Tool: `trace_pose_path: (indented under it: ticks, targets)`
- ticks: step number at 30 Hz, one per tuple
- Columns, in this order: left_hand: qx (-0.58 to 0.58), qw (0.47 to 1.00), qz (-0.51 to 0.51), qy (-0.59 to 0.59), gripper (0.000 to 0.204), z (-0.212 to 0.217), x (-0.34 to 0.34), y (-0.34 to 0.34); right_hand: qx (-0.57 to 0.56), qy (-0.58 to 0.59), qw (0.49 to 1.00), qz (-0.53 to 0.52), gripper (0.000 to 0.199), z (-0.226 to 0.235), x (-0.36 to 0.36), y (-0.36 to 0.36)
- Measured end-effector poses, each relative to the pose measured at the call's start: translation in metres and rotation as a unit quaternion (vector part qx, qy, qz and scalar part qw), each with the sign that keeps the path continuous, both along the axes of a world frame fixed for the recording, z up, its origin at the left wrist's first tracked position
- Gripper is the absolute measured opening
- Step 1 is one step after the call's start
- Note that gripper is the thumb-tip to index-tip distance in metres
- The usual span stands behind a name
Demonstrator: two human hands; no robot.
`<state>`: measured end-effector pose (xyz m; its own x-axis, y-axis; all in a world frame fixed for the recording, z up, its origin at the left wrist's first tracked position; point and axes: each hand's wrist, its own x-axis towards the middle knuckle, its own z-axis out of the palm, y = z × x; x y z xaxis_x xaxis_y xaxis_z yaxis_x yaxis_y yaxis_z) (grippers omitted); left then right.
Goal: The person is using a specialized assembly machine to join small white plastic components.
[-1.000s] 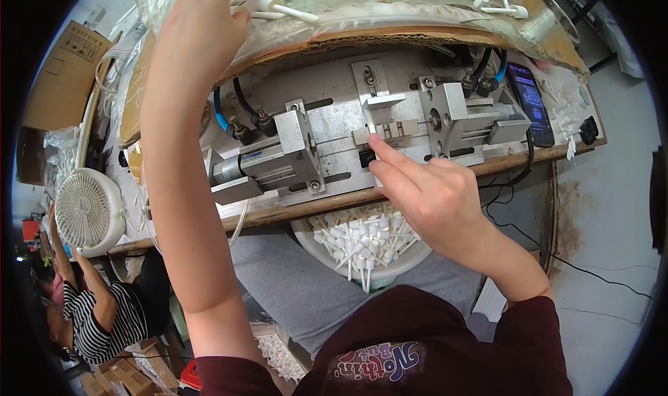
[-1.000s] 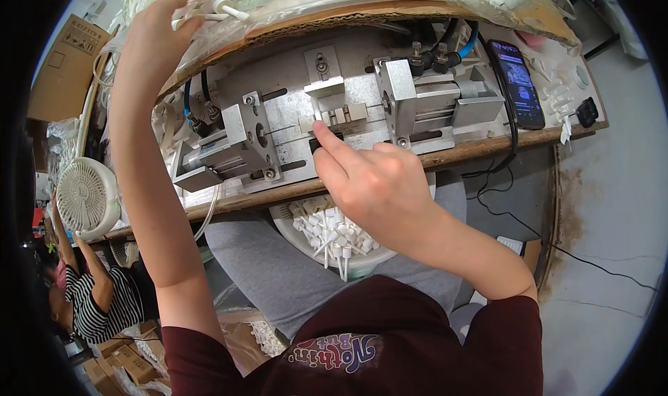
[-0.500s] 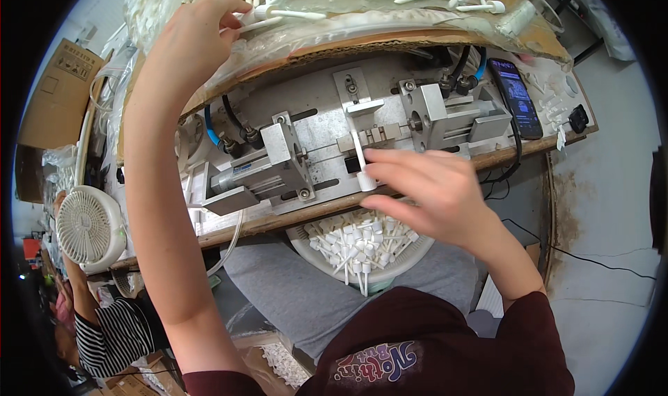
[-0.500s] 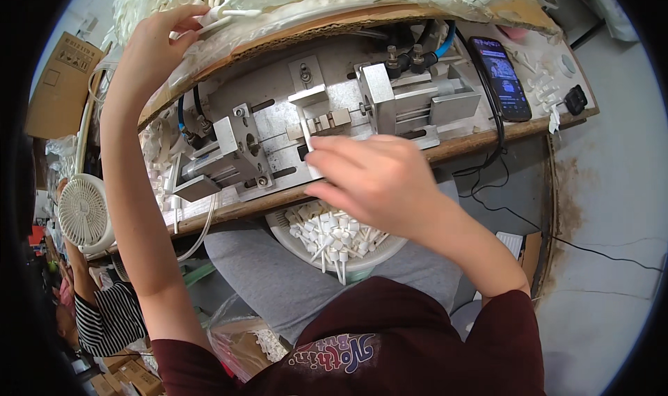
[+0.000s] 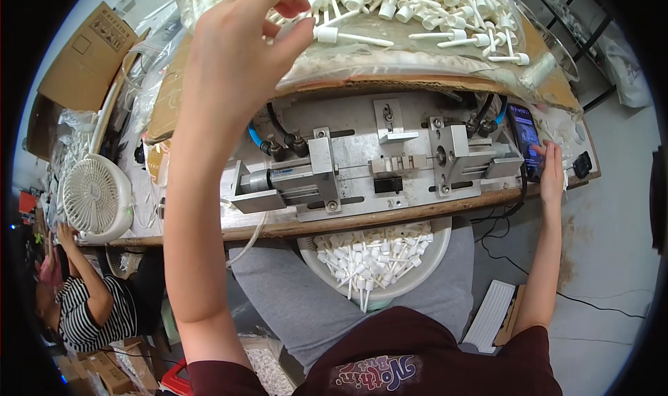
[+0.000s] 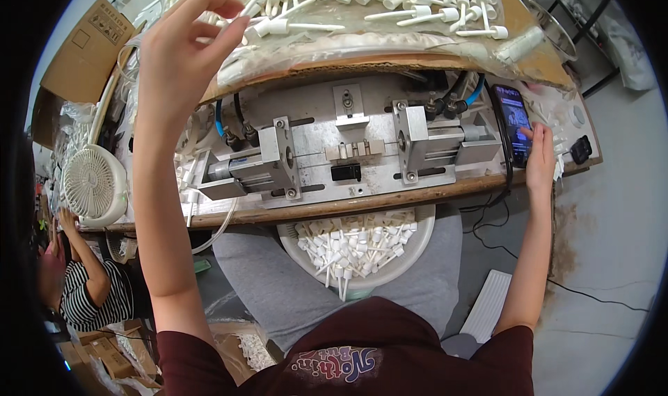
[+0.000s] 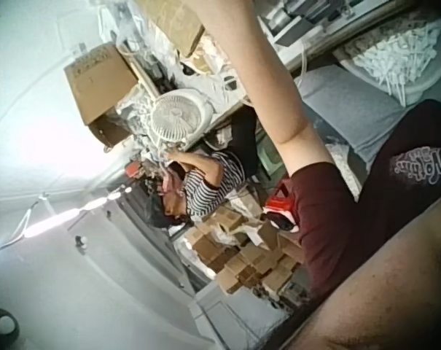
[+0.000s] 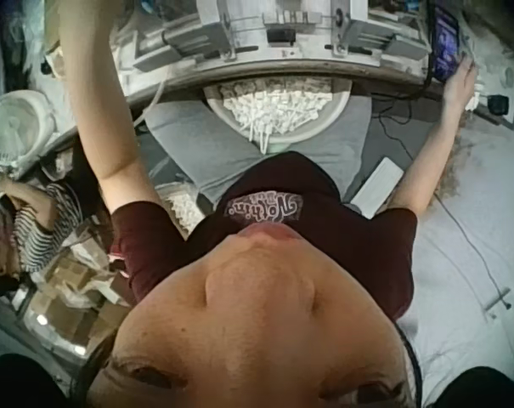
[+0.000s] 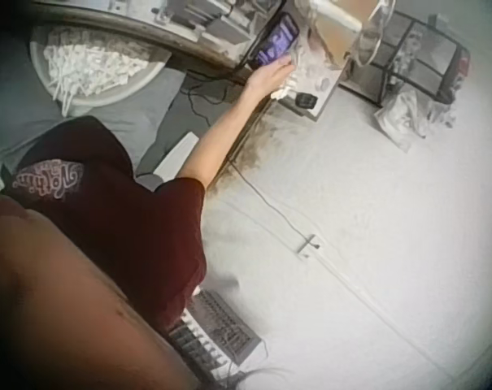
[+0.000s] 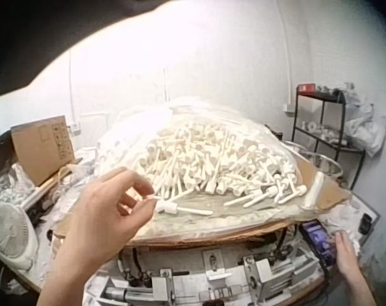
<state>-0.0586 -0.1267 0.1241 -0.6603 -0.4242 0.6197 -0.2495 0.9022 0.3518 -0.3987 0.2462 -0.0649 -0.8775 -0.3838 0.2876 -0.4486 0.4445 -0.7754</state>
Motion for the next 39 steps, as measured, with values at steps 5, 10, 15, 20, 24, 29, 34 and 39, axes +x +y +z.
trace_pose_path:
  ticks: [5, 10, 15, 20, 24, 29, 34, 39]
  targets:
    - [-0.023, 0.995, -0.042, 0.086, 0.007, -0.015, 0.025, 0.025, -0.129, 0.207, 0.970, 0.018, 0.033, 0.050, 0.049, -0.052]
    - [0.052, 0.995, -0.058, 0.061, 0.008, -0.033, 0.039, 0.061, -0.072, 0.366, 0.923, 0.092, 0.019, 0.129, 0.096, -0.105]
    - [0.199, 0.974, -0.104, 0.043, 0.024, -0.038, 0.055, 0.090, 0.125, 0.453, 0.849, 0.241, 0.021, 0.177, 0.074, -0.172]
    - [0.283, 0.948, -0.128, 0.068, 0.036, -0.068, 0.059, 0.110, 0.267, 0.425, 0.825, 0.262, 0.035, 0.173, 0.043, -0.224]
    - [0.226, 0.966, -0.114, 0.046, 0.034, -0.098, 0.063, 0.122, 0.336, 0.252, 0.850, 0.317, 0.036, 0.191, 0.071, -0.242]
    - [0.147, 0.986, -0.080, -0.004, 0.031, -0.124, 0.054, 0.135, 0.264, 0.245, 0.854, 0.377, 0.029, 0.187, 0.090, -0.248]
    - [0.037, 0.996, -0.046, -0.071, 0.027, -0.132, 0.042, 0.136, 0.213, 0.277, 0.839, 0.416, 0.021, 0.186, 0.106, -0.250]
    - [-0.041, 0.993, -0.034, -0.109, 0.026, -0.127, 0.035, 0.136, 0.109, 0.450, 0.803, 0.376, 0.017, 0.176, 0.104, -0.243]
